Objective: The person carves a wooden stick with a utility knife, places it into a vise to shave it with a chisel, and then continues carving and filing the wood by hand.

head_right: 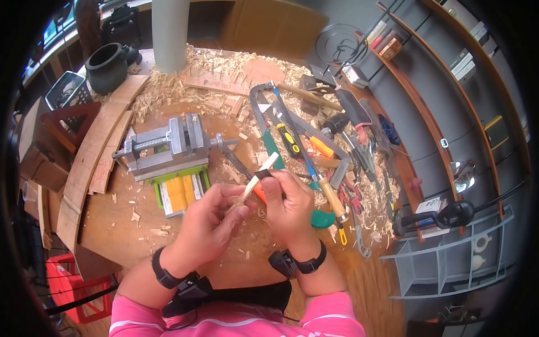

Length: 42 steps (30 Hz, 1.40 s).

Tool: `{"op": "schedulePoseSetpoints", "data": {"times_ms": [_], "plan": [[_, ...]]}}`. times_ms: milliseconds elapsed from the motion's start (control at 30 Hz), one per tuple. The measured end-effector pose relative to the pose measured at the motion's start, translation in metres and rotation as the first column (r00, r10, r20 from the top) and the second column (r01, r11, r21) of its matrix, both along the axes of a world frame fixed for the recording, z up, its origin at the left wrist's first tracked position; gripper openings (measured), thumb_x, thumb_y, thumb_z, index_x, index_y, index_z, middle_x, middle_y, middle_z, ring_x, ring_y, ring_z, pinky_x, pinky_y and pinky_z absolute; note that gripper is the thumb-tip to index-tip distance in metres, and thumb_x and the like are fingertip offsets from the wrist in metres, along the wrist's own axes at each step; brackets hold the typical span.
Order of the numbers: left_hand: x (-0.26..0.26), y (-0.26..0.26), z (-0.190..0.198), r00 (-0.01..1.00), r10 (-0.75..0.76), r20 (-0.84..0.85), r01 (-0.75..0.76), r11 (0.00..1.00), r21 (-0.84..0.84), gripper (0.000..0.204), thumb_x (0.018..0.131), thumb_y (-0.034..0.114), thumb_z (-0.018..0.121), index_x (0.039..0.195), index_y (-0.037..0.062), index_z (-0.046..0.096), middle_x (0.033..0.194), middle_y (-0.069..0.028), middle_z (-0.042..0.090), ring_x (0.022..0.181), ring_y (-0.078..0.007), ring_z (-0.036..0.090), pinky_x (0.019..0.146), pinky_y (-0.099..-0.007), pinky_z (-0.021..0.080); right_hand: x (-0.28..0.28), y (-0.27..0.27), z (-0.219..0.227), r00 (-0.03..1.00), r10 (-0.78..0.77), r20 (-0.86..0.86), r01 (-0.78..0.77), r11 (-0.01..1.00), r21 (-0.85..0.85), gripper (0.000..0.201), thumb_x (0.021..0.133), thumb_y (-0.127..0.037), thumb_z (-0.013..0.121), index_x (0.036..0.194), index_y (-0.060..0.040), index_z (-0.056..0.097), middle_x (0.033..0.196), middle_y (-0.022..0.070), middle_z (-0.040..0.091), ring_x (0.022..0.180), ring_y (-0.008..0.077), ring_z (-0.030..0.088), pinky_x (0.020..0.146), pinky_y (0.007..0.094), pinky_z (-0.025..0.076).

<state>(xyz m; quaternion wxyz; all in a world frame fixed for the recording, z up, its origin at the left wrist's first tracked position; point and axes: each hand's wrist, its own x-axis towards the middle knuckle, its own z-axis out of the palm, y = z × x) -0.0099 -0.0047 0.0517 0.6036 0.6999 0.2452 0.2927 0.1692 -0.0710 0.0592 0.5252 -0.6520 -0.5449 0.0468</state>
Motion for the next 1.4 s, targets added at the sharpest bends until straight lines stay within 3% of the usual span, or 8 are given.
{"op": "schedulePoseSetpoints", "data": {"times_ms": [233,400,500,633,700,833,900,1400], "plan": [[0.003,0.001,-0.009,0.994,0.028,0.109,-0.03,0.999,0.016,0.028,0.105,0.001,0.065,0.131,-0.0016,0.054,0.099,-0.0059,0.075,0.075,-0.0022,0.058,0.061,-0.0211,0.046,-0.005,0.0,0.004,0.969,0.094,0.228,-0.092,0.996,-0.02,0.019,0.102,-0.021,0.073,0.103,-0.0018,0.073,0.084,0.0123,0.068,0.068,0.029,0.067,0.06,0.0367,0.052],[0.003,0.007,-0.009,0.979,0.137,0.151,-0.161,0.973,0.165,0.028,0.098,0.007,0.073,0.123,-0.0041,0.065,0.081,-0.0175,0.071,0.059,-0.0261,0.065,0.056,-0.036,0.049,-0.013,0.003,0.002,0.935,0.126,0.332,-0.144,0.989,0.03,0.015,0.101,-0.017,0.073,0.102,-0.0022,0.073,0.084,0.0124,0.068,0.068,0.0296,0.068,0.058,0.0378,0.052],[0.0,0.007,-0.002,0.993,0.056,0.104,-0.066,0.994,0.091,0.028,0.105,-0.001,0.064,0.131,-0.0032,0.056,0.103,-0.0066,0.073,0.079,-0.0041,0.061,0.066,-0.0221,0.05,-0.013,0.004,0.004,0.953,0.098,0.286,-0.121,0.991,0.063,0.012,0.1,-0.014,0.073,0.102,-0.0016,0.073,0.085,0.013,0.069,0.068,0.0297,0.068,0.059,0.0376,0.052],[0.001,0.004,-0.004,0.998,0.003,0.063,-0.003,1.0,-0.01,0.026,0.105,-0.001,0.063,0.13,-0.0031,0.056,0.103,-0.0072,0.073,0.079,-0.0045,0.062,0.066,-0.0229,0.051,-0.009,0.002,0.009,0.964,0.02,0.266,-0.044,0.995,0.087,0.011,0.098,-0.011,0.074,0.102,-0.0012,0.073,0.086,0.0139,0.07,0.069,0.0304,0.068,0.059,0.0374,0.052],[0.004,0.003,-0.003,0.981,0.098,0.165,-0.113,0.99,0.083,0.026,0.099,0.008,0.073,0.12,-0.0031,0.063,0.086,-0.0201,0.073,0.073,-0.0331,0.074,0.063,-0.0383,0.054,-0.009,0.003,0.009,0.954,0.021,0.3,-0.05,0.995,0.09,0.01,0.099,-0.011,0.074,0.102,-0.0014,0.073,0.086,0.0136,0.069,0.069,0.0306,0.068,0.059,0.0377,0.052],[0.0,0.003,0.001,0.993,0.061,0.104,-0.075,0.988,0.137,0.024,0.105,0.001,0.065,0.127,-0.0045,0.056,0.101,-0.0077,0.073,0.079,-0.0055,0.061,0.067,-0.0233,0.05,-0.01,0.002,0.006,0.937,0.031,0.349,-0.052,0.997,0.052,0.01,0.098,-0.012,0.074,0.101,-0.002,0.072,0.086,0.0132,0.069,0.068,0.0307,0.067,0.059,0.0382,0.052],[0.001,0.002,0.001,0.986,0.123,0.108,-0.137,0.981,0.135,0.027,0.098,0.009,0.072,0.122,-0.0017,0.064,0.084,-0.0216,0.071,0.072,-0.0396,0.07,0.062,-0.0431,0.052,-0.011,0.001,0.005,0.939,0.042,0.341,-0.058,0.998,0.037,0.01,0.098,-0.012,0.075,0.101,-0.0023,0.072,0.085,0.0134,0.069,0.067,0.0312,0.067,0.058,0.0386,0.052],[-0.002,0.011,0.002,0.998,0.041,0.056,-0.047,0.991,0.124,0.036,0.097,0.006,0.072,0.13,0.0014,0.059,0.092,-0.0227,0.071,0.086,-0.0425,0.073,0.071,-0.0463,0.056,-0.001,0.001,-0.001,0.901,0.208,0.381,-0.224,0.975,-0.003,0.015,0.095,-0.018,0.076,0.099,-0.004,0.072,0.09,0.013,0.072,0.072,0.0338,0.071,0.061,0.0407,0.056]]}}
